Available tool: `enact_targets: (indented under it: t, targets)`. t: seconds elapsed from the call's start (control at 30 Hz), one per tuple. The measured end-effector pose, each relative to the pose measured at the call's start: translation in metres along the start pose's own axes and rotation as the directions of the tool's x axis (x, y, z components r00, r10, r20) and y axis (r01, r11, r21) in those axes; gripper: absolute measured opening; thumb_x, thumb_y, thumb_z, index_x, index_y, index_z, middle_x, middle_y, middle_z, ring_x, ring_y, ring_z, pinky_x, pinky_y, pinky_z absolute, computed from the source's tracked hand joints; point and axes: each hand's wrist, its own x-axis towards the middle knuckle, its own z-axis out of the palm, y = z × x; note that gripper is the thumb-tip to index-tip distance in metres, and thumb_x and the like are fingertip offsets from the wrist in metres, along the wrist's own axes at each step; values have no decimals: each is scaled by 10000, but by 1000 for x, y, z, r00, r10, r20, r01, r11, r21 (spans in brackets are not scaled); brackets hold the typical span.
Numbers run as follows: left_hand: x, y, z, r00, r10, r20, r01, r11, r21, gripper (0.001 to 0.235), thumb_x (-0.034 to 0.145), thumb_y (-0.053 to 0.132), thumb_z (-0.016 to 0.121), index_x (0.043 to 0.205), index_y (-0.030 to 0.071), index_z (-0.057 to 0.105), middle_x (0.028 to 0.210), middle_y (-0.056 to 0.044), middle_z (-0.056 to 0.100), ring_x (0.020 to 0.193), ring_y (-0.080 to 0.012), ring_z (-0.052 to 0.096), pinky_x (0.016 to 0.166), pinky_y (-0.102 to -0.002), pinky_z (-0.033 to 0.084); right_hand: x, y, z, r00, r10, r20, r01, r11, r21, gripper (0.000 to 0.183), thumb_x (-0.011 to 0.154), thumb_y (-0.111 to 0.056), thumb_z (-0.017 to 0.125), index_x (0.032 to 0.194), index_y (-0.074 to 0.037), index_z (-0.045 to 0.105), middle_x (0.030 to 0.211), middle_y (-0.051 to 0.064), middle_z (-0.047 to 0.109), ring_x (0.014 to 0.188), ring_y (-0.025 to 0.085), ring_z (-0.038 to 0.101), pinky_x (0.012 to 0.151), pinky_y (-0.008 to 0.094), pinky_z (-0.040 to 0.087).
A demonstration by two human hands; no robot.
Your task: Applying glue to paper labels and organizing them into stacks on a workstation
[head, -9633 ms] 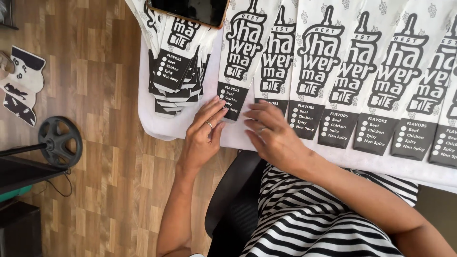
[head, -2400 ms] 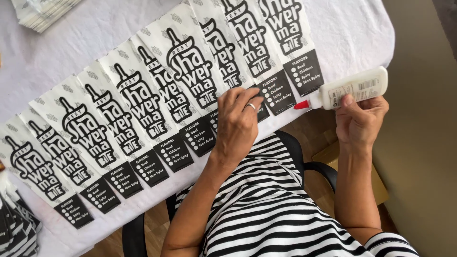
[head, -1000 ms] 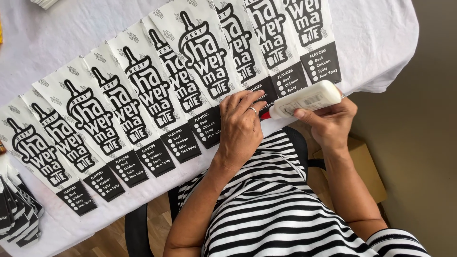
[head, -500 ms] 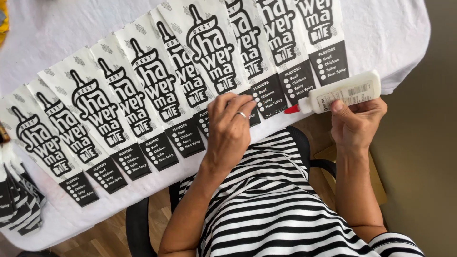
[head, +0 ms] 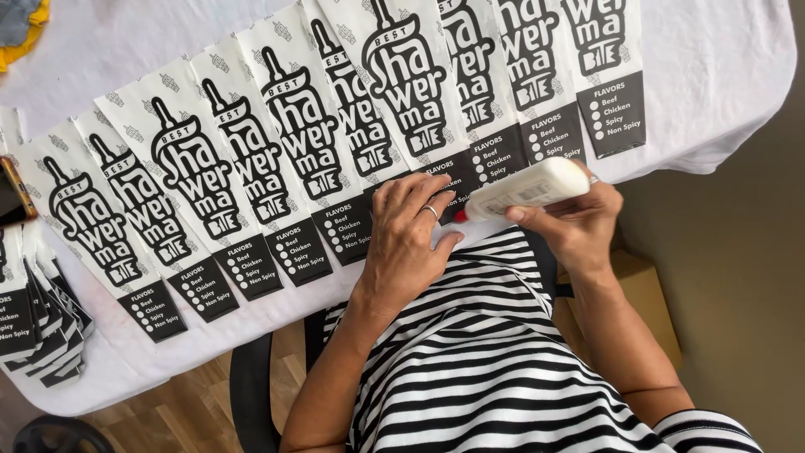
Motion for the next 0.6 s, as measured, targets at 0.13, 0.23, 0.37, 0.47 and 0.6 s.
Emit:
enact_targets:
  t: [0.13, 0.23, 0.37, 0.47, 0.6]
  targets:
    - [-1, -3, 4, 1000, 5, -23, -5, 1000, -1, 536, 632, 143, 952, 1078, -29, 709, 1214, -114, 662, 1180, -312, 575, 1050, -493, 368, -2, 3, 4, 998, -18, 65, 15, 999, 46, 395, 694, 162, 858, 1033, 131, 656, 906, 237, 719, 989, 296, 722, 839, 430, 612]
    - [-3, -4, 7, 999, -3, -51, 3, 1000, -7, 437, 711, 144, 915, 1065, -16, 715, 1199, -100, 669, 1173, -298, 582, 1039, -490, 374, -5, 12, -14, 1000, -15, 17, 16, 1000, -8, 410, 692, 147, 869, 1045, 122, 662, 929, 232, 709, 988, 297, 715, 845, 444, 610]
    - [-5, -6, 16, 995, -24, -96, 23, 1000, -5, 274, 808, 91, 839, 1038, -4, 725, 1178, -87, 680, 1154, -280, 593, 1030, -479, 380, -7, 30, -52, 991, -45, -125, 39, 998, -54, 414, 759, 127, 854, 1111, 127, 636, 977, 219, 692, 993, 291, 715, 889, 439, 614]
    - [-6, -5, 21, 992, -39, -116, 39, 999, 0, 268, 798, 72, 840, 1027, -6, 725, 1173, -85, 682, 1150, -283, 594, 1027, -479, 385, -9, 25, -47, 988, -53, -143, 48, 998, -40, 436, 736, 120, 865, 1104, 139, 631, 982, 246, 696, 1009, 304, 717, 899, 441, 614]
    - [-6, -4, 22, 991, -52, -121, 51, 999, -4, 209, 831, 35, 800, 1022, -10, 728, 1165, -86, 685, 1151, -285, 598, 1029, -474, 390, -6, 12, -9, 988, -37, -149, 33, 999, -28, 436, 712, 145, 875, 1088, 130, 654, 975, 228, 704, 999, 295, 713, 889, 433, 610]
